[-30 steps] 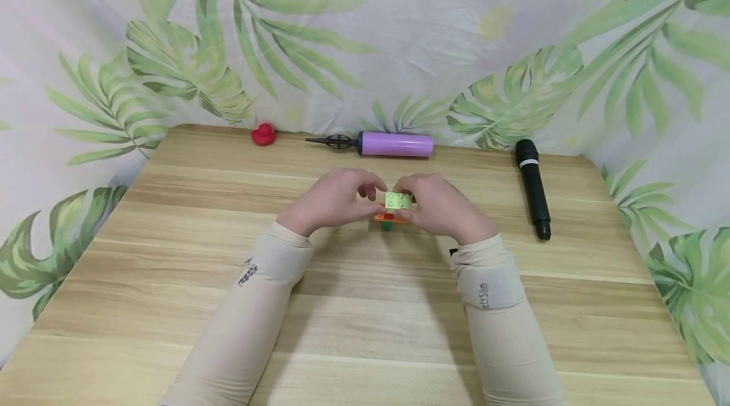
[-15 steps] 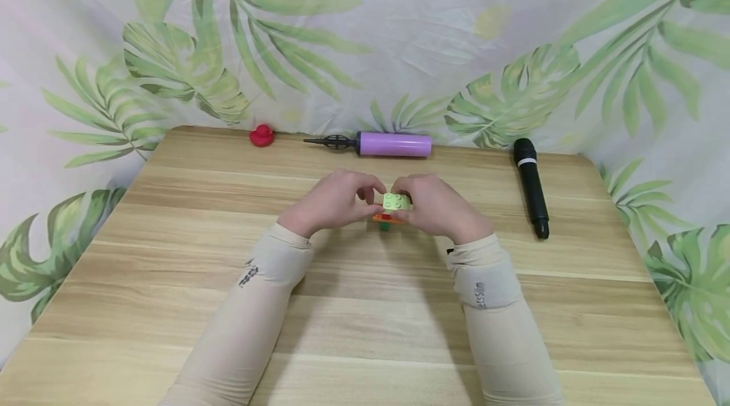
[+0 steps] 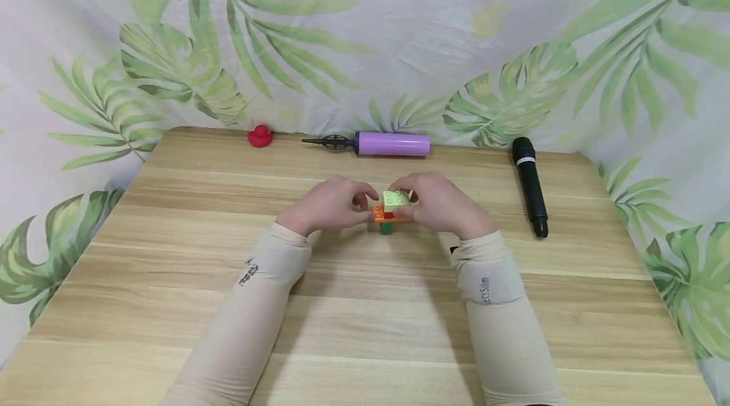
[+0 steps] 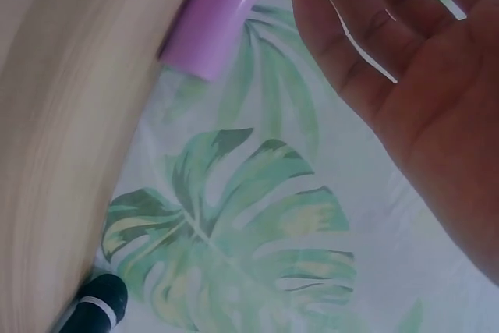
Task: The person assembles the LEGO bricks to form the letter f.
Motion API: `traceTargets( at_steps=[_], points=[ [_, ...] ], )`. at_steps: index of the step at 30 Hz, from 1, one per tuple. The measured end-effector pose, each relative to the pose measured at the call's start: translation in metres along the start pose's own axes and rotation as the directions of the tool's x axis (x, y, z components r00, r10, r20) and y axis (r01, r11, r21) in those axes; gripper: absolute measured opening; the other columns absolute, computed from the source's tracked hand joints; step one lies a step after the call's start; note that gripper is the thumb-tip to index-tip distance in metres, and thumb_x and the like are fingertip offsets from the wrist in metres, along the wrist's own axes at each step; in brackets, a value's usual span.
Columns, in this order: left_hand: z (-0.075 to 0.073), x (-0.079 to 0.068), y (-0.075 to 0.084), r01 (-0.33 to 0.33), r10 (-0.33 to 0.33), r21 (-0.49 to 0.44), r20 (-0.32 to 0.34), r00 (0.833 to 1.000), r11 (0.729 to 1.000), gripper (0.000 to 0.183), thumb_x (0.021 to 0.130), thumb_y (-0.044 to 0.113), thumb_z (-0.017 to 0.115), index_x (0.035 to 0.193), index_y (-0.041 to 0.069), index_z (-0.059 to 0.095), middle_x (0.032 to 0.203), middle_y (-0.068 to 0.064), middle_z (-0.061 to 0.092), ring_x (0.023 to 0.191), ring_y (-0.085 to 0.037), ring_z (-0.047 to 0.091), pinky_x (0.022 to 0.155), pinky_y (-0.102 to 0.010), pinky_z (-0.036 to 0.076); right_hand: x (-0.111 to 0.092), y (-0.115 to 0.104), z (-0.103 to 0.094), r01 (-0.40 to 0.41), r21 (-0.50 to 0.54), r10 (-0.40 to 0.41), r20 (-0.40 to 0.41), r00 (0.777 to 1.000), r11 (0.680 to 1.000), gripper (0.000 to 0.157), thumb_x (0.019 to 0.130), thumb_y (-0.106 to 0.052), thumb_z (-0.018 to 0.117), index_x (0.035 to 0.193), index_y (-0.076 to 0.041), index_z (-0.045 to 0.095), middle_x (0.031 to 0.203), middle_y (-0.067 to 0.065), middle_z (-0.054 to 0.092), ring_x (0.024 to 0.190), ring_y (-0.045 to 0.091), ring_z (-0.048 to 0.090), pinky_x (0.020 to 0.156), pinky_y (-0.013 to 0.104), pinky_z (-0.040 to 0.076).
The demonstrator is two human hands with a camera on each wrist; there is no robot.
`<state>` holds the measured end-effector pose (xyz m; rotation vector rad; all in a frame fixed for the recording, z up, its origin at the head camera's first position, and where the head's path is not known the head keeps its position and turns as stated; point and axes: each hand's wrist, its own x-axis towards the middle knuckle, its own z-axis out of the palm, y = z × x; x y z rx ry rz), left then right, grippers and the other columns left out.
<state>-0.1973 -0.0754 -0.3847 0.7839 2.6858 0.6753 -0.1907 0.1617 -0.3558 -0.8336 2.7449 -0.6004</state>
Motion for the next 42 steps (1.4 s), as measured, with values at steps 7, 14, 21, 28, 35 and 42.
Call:
traceTargets(
  at_steps=[7,14,21,28,35,42],
  points=[
    [0.006,0.005,0.001,-0.003,0.003,-0.036,-0.005,1.000,0.999,0.037,0.096,0.022,0.078,0.131,0.016,0.066,0.113,-0.001,0.075,0.105,-0.018,0.069,0.098,-0.040,0.055,0.006,0.010,0.006,-0.050,0.109,0.053,-0.017,0.998,0.993,0.034,0.105,-0.027,0.069,0.134,-0.010,0.066,0.119,0.012,0.075,0.103,0.028,0.075,0.090,0.049,0.060],
    [0.017,0.010,0.004,-0.007,0.010,0.032,-0.095,0.995,0.999,0.020,0.099,0.020,0.074,0.118,0.013,0.073,0.099,0.001,0.076,0.092,-0.016,0.069,0.089,-0.036,0.057,0.015,0.019,0.018,-0.121,0.185,0.130,-0.034,0.991,0.975,0.031,0.111,-0.029,0.058,0.134,-0.008,0.059,0.123,0.017,0.071,0.098,0.028,0.073,0.088,0.047,0.058],
    [0.021,0.011,0.006,0.003,0.026,0.165,-0.170,0.985,0.986,0.015,0.100,0.021,0.073,0.111,0.012,0.075,0.088,0.002,0.071,0.076,-0.016,0.062,0.072,-0.031,0.055,0.020,0.022,0.022,-0.111,0.237,0.118,-0.017,0.993,0.965,0.047,0.103,-0.024,0.071,0.144,-0.005,0.056,0.136,0.017,0.064,0.094,0.025,0.072,0.084,0.043,0.059],
    [0.023,0.011,0.005,0.036,-0.002,0.179,-0.186,0.982,0.983,0.014,0.099,0.021,0.074,0.108,0.011,0.075,0.089,0.001,0.072,0.076,-0.017,0.063,0.073,-0.033,0.056,0.023,0.020,0.029,-0.088,0.165,0.091,-0.007,0.996,0.982,0.070,0.091,-0.002,0.078,0.154,-0.001,0.049,0.142,0.020,0.062,0.100,0.028,0.070,0.090,0.046,0.059],
    [0.025,0.010,0.006,0.074,-0.033,0.215,-0.189,0.981,0.974,0.009,0.098,0.017,0.074,0.104,0.010,0.077,0.093,-0.004,0.075,0.078,-0.023,0.065,0.076,-0.040,0.058,0.028,0.014,0.037,-0.080,-0.020,0.079,-0.028,0.996,0.997,0.053,0.094,-0.014,0.078,0.142,-0.003,0.061,0.137,0.017,0.068,0.098,0.028,0.067,0.098,0.049,0.056],
    [0.028,0.011,0.004,0.113,-0.072,0.241,-0.172,0.982,0.964,0.017,0.101,0.012,0.068,0.114,0.010,0.078,0.102,-0.007,0.078,0.082,-0.025,0.069,0.078,-0.043,0.059,0.030,0.011,0.042,-0.128,-0.099,0.126,-0.021,0.992,0.987,0.056,0.094,-0.019,0.079,0.146,-0.006,0.059,0.139,0.016,0.066,0.105,0.029,0.064,0.108,0.052,0.052]
  ],
)
